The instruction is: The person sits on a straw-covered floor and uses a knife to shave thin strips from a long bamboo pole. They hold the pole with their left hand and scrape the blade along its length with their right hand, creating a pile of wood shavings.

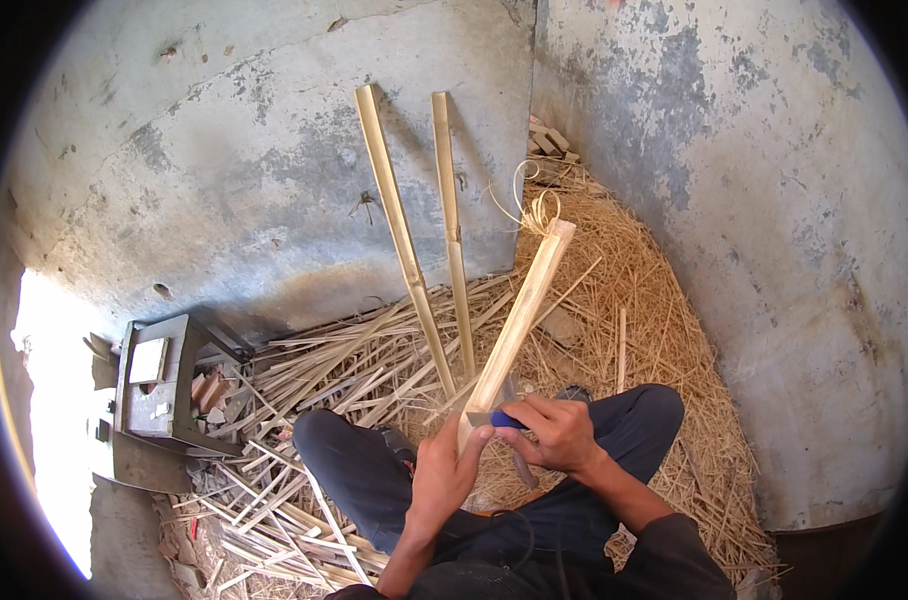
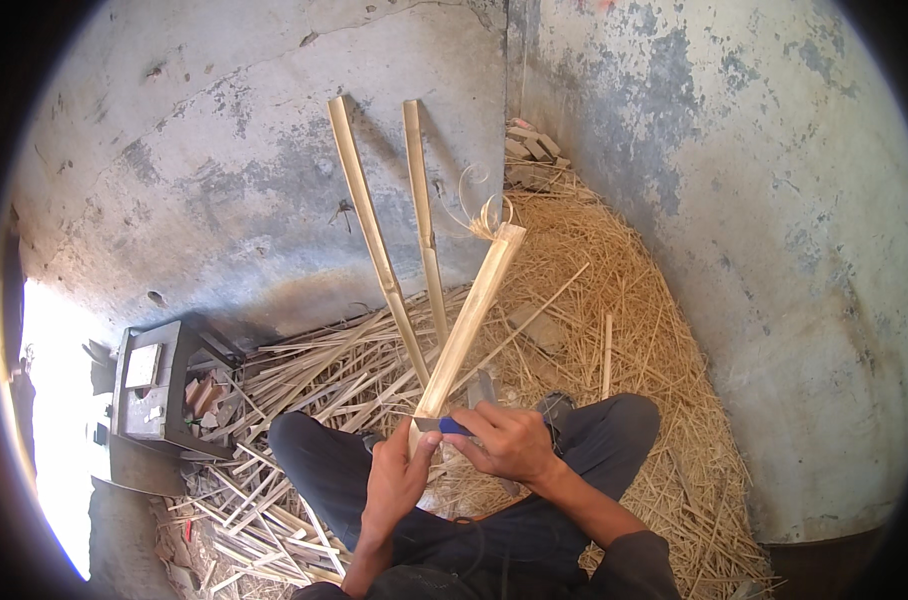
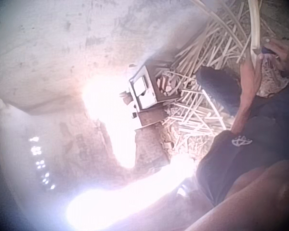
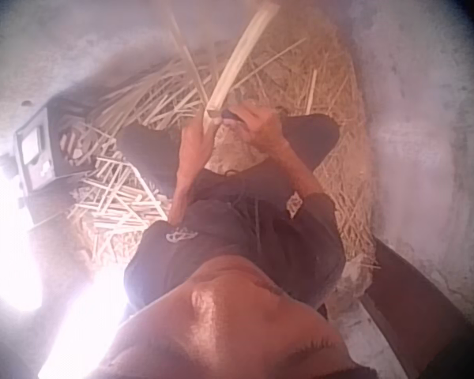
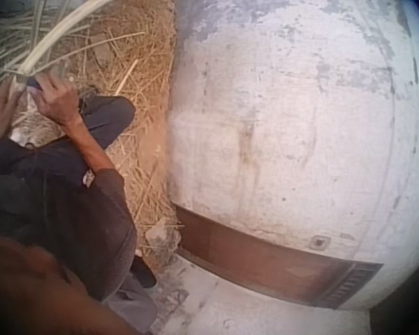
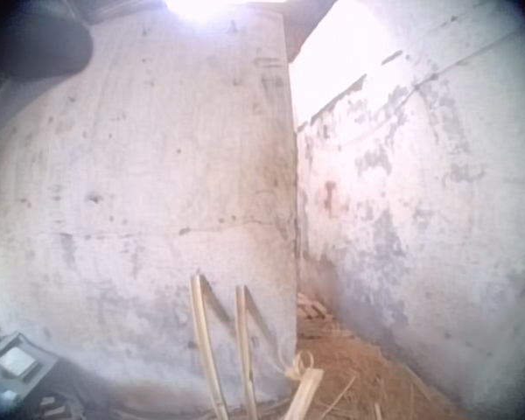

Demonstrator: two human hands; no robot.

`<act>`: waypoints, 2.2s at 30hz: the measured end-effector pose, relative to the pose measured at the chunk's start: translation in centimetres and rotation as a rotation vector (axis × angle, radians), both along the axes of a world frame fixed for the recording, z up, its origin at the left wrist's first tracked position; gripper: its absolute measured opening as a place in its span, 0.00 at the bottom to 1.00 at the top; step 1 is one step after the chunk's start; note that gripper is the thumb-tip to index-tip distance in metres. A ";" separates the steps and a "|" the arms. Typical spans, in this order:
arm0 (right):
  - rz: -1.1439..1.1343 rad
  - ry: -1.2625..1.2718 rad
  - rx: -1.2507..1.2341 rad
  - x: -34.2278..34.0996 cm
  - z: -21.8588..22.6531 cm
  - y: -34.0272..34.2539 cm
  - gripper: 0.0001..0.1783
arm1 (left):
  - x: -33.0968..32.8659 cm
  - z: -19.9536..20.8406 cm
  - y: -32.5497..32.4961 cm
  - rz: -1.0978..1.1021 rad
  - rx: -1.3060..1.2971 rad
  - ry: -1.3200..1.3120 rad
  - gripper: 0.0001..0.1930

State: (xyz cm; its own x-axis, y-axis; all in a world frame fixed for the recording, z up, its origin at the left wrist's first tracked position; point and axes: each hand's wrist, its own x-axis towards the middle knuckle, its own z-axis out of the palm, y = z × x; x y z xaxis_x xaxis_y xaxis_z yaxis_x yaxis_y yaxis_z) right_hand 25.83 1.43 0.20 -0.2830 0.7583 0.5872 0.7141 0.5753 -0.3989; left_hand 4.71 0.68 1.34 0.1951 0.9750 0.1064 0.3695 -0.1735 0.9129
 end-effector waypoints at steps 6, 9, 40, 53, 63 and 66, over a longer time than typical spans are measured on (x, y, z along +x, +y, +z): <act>-0.139 0.047 0.033 1.2 -0.8 0.9 0.18 | -0.3 -0.1 -0.3 0.005 -0.128 0.082 0.20; -0.260 0.098 0.040 3.8 0.0 2.8 0.19 | -0.8 -1.5 -1.2 -0.021 -0.207 0.150 0.22; -0.009 0.150 -0.089 0.9 -3.3 1.0 0.17 | -3.3 -4.9 -1.6 -0.091 -0.335 -0.076 0.20; -0.012 0.061 -0.065 -1.0 -2.0 -0.2 0.18 | -1.3 -1.9 -0.5 -0.044 -0.174 0.016 0.19; -0.343 0.179 0.018 6.9 -1.8 6.0 0.17 | -2.6 -3.8 -2.7 -0.090 -0.320 0.225 0.24; -0.366 0.132 0.007 8.2 -1.4 6.3 0.17 | -2.7 -3.6 -3.4 -0.086 -0.356 0.217 0.24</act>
State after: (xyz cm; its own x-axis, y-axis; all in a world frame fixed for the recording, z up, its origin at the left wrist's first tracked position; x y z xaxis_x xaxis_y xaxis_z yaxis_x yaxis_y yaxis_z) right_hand 34.02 7.71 -1.20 0.0839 0.7912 0.6058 0.8157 0.2946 -0.4978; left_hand 1.99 -2.77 -2.27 0.2579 0.9226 -0.2868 0.5580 0.1001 0.8238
